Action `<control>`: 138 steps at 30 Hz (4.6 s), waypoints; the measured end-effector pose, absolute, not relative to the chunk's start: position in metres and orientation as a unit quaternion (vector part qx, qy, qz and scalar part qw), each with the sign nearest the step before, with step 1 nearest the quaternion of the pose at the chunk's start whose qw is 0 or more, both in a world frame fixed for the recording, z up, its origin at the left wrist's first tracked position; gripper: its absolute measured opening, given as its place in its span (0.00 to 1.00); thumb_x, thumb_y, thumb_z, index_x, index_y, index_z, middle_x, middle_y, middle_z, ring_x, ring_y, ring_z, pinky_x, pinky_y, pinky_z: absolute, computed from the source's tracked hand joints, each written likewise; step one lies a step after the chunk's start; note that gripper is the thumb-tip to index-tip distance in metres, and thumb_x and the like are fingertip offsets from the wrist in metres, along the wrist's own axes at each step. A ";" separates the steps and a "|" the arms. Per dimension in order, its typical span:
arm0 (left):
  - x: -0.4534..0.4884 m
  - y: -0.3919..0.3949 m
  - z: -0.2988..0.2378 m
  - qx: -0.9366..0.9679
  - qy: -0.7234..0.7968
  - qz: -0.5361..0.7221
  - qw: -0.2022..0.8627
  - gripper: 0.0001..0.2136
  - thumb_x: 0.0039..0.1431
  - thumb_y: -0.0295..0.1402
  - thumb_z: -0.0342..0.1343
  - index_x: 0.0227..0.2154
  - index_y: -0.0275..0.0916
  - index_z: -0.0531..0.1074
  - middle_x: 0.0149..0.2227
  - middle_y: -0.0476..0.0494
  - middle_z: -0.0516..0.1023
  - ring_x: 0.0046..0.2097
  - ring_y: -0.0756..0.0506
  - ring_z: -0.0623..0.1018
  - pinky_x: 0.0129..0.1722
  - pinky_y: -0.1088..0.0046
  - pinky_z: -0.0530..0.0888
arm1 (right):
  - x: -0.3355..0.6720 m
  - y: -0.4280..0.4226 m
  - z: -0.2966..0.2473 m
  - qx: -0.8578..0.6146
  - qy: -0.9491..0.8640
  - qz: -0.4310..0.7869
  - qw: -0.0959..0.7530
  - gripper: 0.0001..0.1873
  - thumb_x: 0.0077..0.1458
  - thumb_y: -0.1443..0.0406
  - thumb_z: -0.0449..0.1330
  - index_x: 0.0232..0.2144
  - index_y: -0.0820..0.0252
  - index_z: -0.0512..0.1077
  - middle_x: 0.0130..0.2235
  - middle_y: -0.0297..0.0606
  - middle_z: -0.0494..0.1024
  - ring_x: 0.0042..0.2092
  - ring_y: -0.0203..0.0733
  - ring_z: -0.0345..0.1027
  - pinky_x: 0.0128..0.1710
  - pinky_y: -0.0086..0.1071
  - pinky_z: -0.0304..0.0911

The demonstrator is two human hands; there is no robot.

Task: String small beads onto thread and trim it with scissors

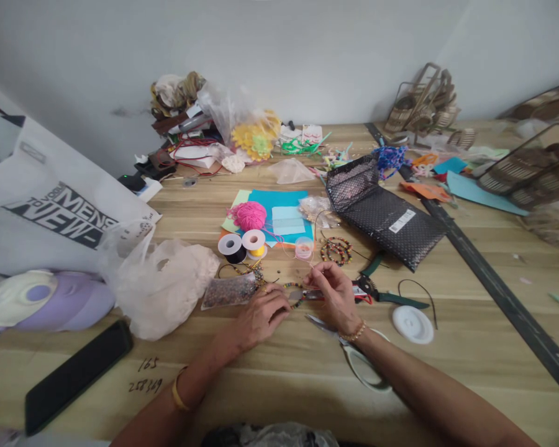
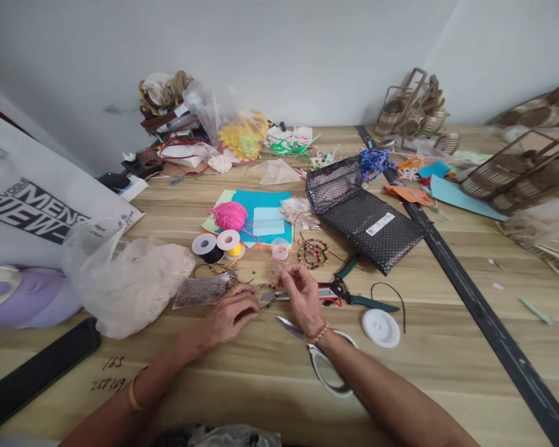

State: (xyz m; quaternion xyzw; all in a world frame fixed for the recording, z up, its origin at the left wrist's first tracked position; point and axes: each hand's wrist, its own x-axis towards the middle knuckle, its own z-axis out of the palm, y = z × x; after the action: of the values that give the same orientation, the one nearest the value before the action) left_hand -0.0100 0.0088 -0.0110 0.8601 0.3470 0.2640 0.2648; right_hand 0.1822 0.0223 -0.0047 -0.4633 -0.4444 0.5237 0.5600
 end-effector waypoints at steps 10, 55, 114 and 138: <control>-0.016 0.015 -0.009 0.870 0.373 0.242 0.212 0.06 0.59 0.25 0.51 0.31 0.38 0.71 0.34 0.42 0.76 0.48 0.42 0.70 0.47 0.64 0.71 | 0.181 0.022 -0.005 -0.450 -0.483 0.512 0.549 0.16 0.52 0.53 0.61 0.27 0.60 0.66 0.24 0.32 0.68 0.26 0.35 0.61 0.27 0.28 0.59; -0.008 0.011 -0.015 0.841 0.373 0.336 0.205 0.04 0.56 0.24 0.55 0.28 0.37 0.73 0.28 0.44 0.77 0.33 0.47 0.75 0.36 0.70 0.73 | 0.178 0.019 -0.006 -0.462 -0.509 0.510 0.517 0.17 0.52 0.52 0.60 0.26 0.59 0.65 0.23 0.31 0.66 0.26 0.35 0.57 0.25 0.28 0.57; -0.006 0.023 0.018 0.553 0.513 0.335 0.564 0.06 0.49 0.33 0.61 0.27 0.35 0.76 0.27 0.46 0.79 0.30 0.48 0.75 0.32 0.73 0.70 | 0.181 0.015 -0.006 -0.444 -0.538 0.518 0.495 0.15 0.55 0.54 0.58 0.28 0.59 0.66 0.25 0.32 0.67 0.26 0.35 0.60 0.26 0.28 0.58; 0.023 0.021 -0.003 0.197 0.414 0.432 0.777 0.11 0.36 0.30 0.71 0.23 0.34 0.75 0.24 0.48 0.78 0.29 0.51 0.76 0.32 0.75 0.69 | 0.178 0.008 0.001 -0.412 -0.631 0.471 0.459 0.12 0.57 0.58 0.55 0.26 0.60 0.65 0.25 0.33 0.69 0.26 0.34 0.62 0.26 0.26 0.61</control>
State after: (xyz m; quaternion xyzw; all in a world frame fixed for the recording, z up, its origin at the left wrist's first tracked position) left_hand 0.0234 0.0207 -0.0031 0.1967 0.4137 0.4325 0.7766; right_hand 0.1778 0.0081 0.0009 -0.4119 -0.6306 0.4710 0.4592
